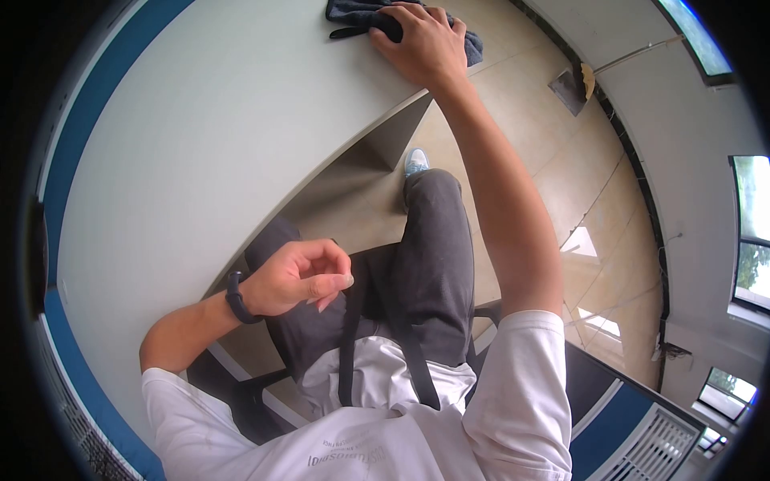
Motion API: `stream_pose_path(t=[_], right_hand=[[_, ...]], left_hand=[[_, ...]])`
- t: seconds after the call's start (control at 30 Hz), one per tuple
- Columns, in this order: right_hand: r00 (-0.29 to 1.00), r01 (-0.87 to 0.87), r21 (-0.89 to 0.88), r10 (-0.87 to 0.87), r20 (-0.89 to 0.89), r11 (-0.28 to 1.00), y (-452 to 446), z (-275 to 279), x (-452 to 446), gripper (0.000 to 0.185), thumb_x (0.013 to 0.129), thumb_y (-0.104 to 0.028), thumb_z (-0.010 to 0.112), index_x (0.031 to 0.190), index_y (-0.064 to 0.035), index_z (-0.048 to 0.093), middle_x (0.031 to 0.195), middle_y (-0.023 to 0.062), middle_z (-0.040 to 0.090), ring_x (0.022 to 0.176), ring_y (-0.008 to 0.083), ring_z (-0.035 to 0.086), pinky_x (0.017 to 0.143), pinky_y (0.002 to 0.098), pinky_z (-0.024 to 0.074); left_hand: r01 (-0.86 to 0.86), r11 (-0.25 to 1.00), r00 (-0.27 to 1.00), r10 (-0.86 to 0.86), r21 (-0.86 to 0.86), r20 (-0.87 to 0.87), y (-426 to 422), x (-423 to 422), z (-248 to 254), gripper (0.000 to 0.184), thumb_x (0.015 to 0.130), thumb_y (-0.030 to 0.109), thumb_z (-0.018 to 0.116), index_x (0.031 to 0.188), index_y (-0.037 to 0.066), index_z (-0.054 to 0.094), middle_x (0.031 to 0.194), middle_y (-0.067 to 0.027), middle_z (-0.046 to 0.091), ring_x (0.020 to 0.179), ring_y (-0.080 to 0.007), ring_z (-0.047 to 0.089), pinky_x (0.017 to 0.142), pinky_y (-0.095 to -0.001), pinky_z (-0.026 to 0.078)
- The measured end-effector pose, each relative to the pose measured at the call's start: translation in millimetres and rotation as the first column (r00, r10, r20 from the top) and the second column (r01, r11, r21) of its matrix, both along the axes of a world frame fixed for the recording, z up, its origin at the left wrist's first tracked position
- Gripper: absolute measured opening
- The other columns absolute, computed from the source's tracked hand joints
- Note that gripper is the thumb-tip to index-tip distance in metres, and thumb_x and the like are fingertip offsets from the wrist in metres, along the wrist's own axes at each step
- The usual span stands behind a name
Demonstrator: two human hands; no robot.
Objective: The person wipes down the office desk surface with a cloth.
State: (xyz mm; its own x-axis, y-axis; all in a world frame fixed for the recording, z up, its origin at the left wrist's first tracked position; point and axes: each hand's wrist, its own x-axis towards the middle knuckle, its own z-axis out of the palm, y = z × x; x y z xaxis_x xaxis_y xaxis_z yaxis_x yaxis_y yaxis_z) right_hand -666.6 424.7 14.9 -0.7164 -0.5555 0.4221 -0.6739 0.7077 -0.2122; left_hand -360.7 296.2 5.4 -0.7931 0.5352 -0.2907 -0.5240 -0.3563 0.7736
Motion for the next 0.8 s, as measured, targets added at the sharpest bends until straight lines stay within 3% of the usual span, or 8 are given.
stream_pose_path(t=[0.53,0.63,0.7,0.8], right_hand=[[1.000,-0.005,-0.019,0.006,0.017,1.000,-1,9,3,0.050,0.091,-0.042,0.067,0.130,-0.0105,0.067,0.139,0.0070,0.063,0.135,0.0298,0.049,0.114,0.0488,0.0327],[0.998,-0.016,0.019,0.015,0.061,1.000,0,4,-3,0.052,0.095,-0.043,0.062,0.135,-0.0105,0.063,0.144,0.0097,0.058,0.137,0.0328,0.046,0.115,0.0544,0.0307],[0.995,-0.011,-0.045,0.006,-0.104,0.999,1,-13,-15,0.049,0.091,-0.053,0.062,0.130,-0.0245,0.070,0.140,-0.0033,0.063,0.131,0.0238,0.053,0.116,0.0476,0.0286],[0.994,-0.012,-0.037,0.008,-0.109,0.999,2,-13,-16,0.048,0.091,-0.052,0.061,0.130,-0.0243,0.070,0.140,-0.0031,0.063,0.131,0.0239,0.053,0.117,0.0483,0.0277]], left_hand=[[-0.011,0.996,1.000,0.012,-0.087,0.016,-2,-2,8,0.016,0.101,0.016,0.064,0.109,0.001,0.066,0.090,-0.0028,0.066,0.069,-0.0073,0.057,0.066,-0.0235,0.049],[-0.028,0.993,1.000,0.028,-0.111,-0.008,-2,-2,9,0.022,0.101,0.022,0.068,0.110,0.001,0.067,0.086,0.0019,0.065,0.070,-0.0040,0.057,0.064,-0.0220,0.049],[-0.035,0.989,0.999,0.037,-0.145,0.008,-1,-3,10,0.021,0.100,0.021,0.069,0.105,0.001,0.068,0.081,0.0027,0.064,0.068,-0.0034,0.056,0.063,-0.0216,0.049],[-0.030,0.978,0.999,0.026,-0.208,-0.022,-3,-3,6,0.019,0.097,0.020,0.072,0.100,0.001,0.068,0.077,0.0036,0.063,0.066,-0.0024,0.055,0.062,-0.0211,0.047]])
